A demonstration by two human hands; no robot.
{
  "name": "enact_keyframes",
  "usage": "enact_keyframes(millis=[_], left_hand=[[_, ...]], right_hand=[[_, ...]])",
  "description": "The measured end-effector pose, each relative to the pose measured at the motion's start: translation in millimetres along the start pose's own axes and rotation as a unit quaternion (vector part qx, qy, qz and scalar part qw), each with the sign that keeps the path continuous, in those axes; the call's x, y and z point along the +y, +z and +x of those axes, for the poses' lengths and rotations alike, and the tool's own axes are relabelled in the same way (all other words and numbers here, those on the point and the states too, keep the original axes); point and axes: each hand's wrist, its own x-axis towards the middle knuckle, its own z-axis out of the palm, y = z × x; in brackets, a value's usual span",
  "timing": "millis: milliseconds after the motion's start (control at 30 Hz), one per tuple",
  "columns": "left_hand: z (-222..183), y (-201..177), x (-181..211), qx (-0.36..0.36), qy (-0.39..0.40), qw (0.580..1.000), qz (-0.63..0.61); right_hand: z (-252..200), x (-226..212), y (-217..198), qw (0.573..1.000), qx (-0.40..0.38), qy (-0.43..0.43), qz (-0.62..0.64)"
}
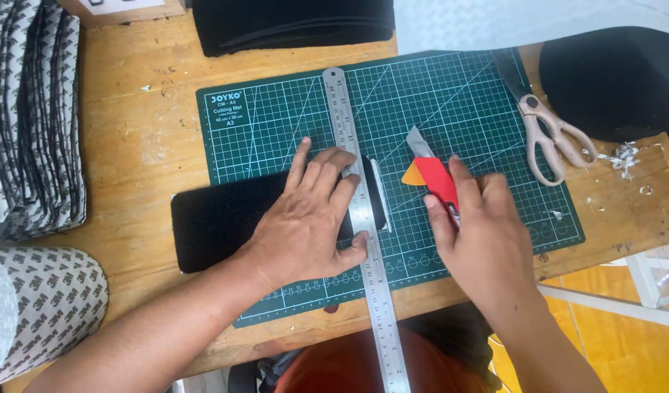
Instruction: Applying double-sided adhesive tape to a material strip, smoothing it with a scraper, and cutting it to size using a ruler and utility knife
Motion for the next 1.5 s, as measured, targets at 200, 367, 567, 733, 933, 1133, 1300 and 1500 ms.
enact_keyframes(millis=[200,367,567,733,933,1133,1300,1500], left_hand=[[-0.1,-0.5,-0.3,0.014,0.003,1.000,-0.010],[0.0,-0.5,0.2,0.020,0.002,1.000,-0.017],[-0.6,-3.0,-1.2,0.011,0.000,1.000,-0.025],[-0.2,-4.0,-2.4,0.023,0.005,0.999,-0.036],[1.9,-2.6,-3.6,-0.004,-0.002,0.999,-0.038],[3.5,-3.2,-2.4,-0.012,-0.006,0.999,-0.036],[5.0,-5.7,-0.6,-0.017,-0.009,0.999,-0.030],[5.6,-6.0,-0.2,-0.023,-0.006,0.999,-0.029]], right_hand=[[23.7,-8.7,2.0,0.982,0.108,-0.155,0.032],[59.8,-15.8,16.8,0.974,0.049,-0.217,0.040],[65.5,-12.4,19.2,0.963,0.016,-0.231,0.139],[56.5,4.9,-5.3,0.967,-0.041,-0.142,0.208],[33.8,61.4,-35.4,0.945,-0.030,-0.022,0.325],[16.8,258.7,15.9,0.952,0.116,0.035,0.282],[17.2,298.7,33.2,0.920,0.147,0.215,0.294],[5.9,258.6,30.2,0.947,0.289,-0.080,0.112]])
